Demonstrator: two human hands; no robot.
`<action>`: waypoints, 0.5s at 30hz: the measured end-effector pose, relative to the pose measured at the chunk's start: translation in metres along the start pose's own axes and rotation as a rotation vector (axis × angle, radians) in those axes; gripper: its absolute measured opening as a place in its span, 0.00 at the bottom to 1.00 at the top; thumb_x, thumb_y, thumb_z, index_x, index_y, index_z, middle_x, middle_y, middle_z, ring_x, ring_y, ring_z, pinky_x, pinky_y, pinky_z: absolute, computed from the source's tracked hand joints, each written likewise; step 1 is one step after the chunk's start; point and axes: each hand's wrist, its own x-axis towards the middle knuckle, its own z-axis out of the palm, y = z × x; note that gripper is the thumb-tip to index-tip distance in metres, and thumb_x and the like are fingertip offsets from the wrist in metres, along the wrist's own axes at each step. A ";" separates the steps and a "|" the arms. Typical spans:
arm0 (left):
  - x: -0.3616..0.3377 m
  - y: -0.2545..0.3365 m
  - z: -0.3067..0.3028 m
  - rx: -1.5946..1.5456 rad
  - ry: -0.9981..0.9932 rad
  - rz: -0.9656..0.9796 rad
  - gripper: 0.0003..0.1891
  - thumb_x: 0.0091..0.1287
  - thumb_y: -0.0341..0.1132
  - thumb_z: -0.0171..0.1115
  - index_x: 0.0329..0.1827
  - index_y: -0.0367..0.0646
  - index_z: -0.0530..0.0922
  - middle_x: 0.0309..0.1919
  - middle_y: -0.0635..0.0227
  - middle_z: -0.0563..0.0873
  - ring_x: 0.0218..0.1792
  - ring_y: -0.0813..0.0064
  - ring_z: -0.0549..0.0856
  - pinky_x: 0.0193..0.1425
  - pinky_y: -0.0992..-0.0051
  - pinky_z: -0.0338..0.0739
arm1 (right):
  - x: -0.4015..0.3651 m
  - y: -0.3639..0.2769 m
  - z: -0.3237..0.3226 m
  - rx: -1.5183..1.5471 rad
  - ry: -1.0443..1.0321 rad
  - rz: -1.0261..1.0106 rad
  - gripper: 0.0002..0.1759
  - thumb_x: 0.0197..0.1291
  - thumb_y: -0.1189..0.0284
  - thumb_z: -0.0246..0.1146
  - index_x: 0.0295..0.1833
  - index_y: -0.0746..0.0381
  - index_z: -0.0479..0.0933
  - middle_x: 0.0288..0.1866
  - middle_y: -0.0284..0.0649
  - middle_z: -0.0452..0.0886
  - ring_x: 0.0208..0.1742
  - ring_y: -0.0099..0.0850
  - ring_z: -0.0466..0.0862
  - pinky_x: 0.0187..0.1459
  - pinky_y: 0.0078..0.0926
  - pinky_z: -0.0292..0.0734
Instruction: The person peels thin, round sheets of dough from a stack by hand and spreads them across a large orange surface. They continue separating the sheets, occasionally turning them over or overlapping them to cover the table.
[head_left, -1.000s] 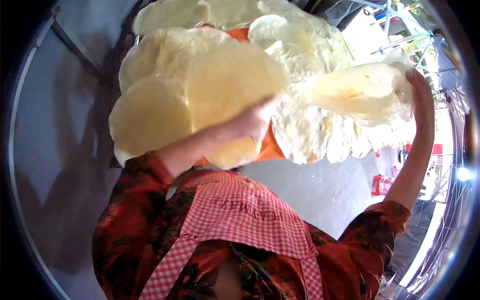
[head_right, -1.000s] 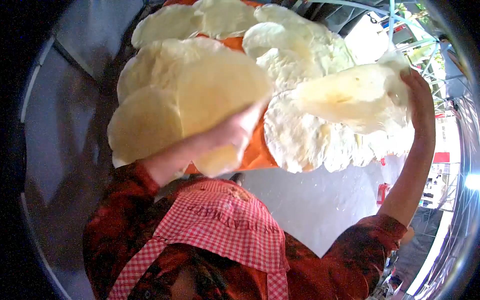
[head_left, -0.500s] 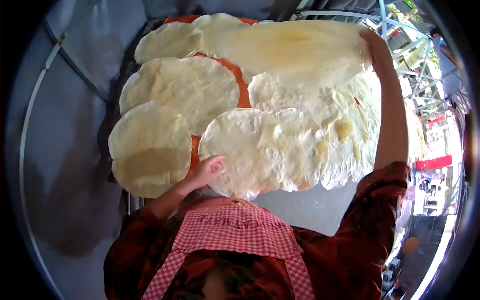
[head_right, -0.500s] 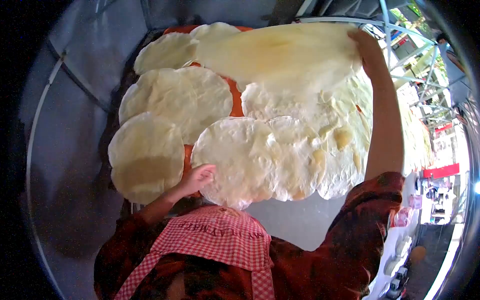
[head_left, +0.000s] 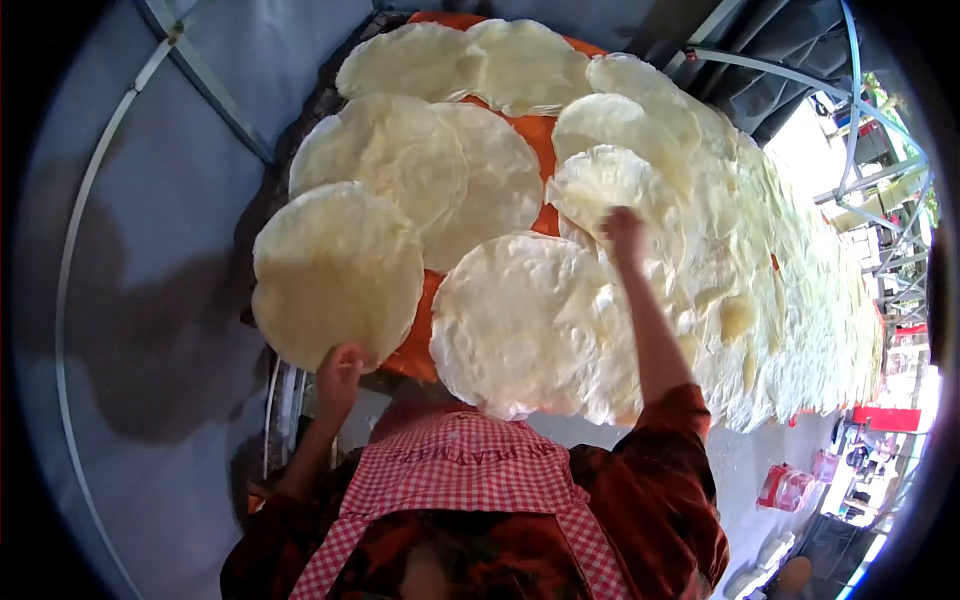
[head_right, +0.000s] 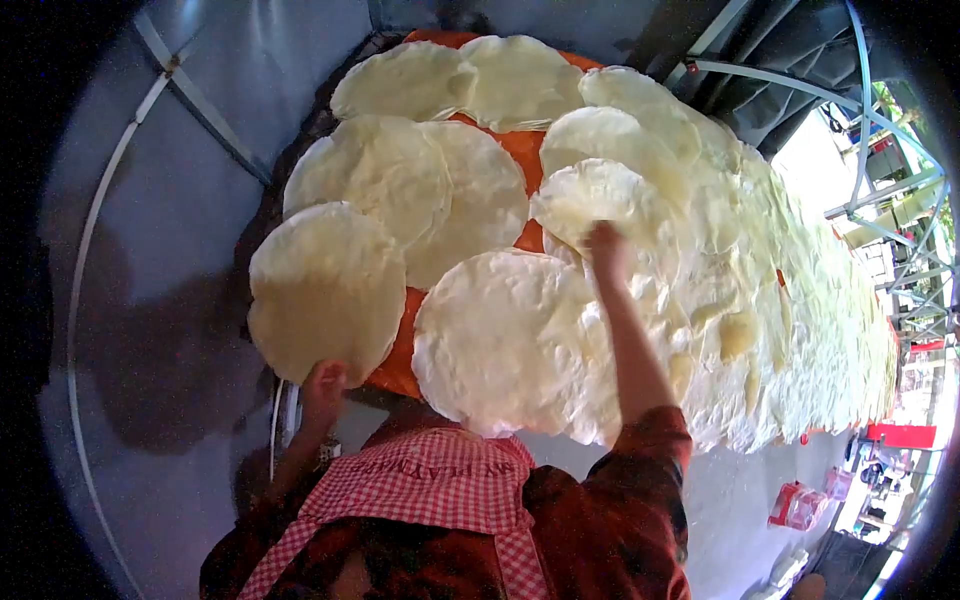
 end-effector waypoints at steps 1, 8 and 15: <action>0.010 0.011 -0.006 -0.010 0.035 0.000 0.13 0.61 0.24 0.56 0.49 0.39 0.75 0.40 0.64 0.79 0.38 0.75 0.80 0.40 0.77 0.76 | 0.011 0.031 0.034 -0.477 -0.149 -0.101 0.10 0.53 0.71 0.61 0.37 0.66 0.78 0.23 0.40 0.79 0.23 0.25 0.80 0.29 0.27 0.76; 0.041 -0.013 -0.027 -0.060 0.021 -0.034 0.14 0.61 0.24 0.57 0.50 0.40 0.74 0.41 0.66 0.78 0.41 0.74 0.79 0.43 0.77 0.75 | 0.005 -0.038 0.157 -0.934 -0.070 0.293 0.23 0.48 0.62 0.64 0.44 0.68 0.78 0.45 0.52 0.82 0.49 0.46 0.81 0.50 0.37 0.76; 0.059 -0.037 -0.029 -0.168 -0.004 0.024 0.15 0.60 0.22 0.58 0.51 0.40 0.74 0.38 0.67 0.78 0.37 0.77 0.78 0.39 0.78 0.75 | 0.066 0.030 0.153 -0.188 -0.031 0.377 0.11 0.47 0.76 0.70 0.34 0.72 0.79 0.28 0.46 0.81 0.29 0.36 0.82 0.26 0.33 0.77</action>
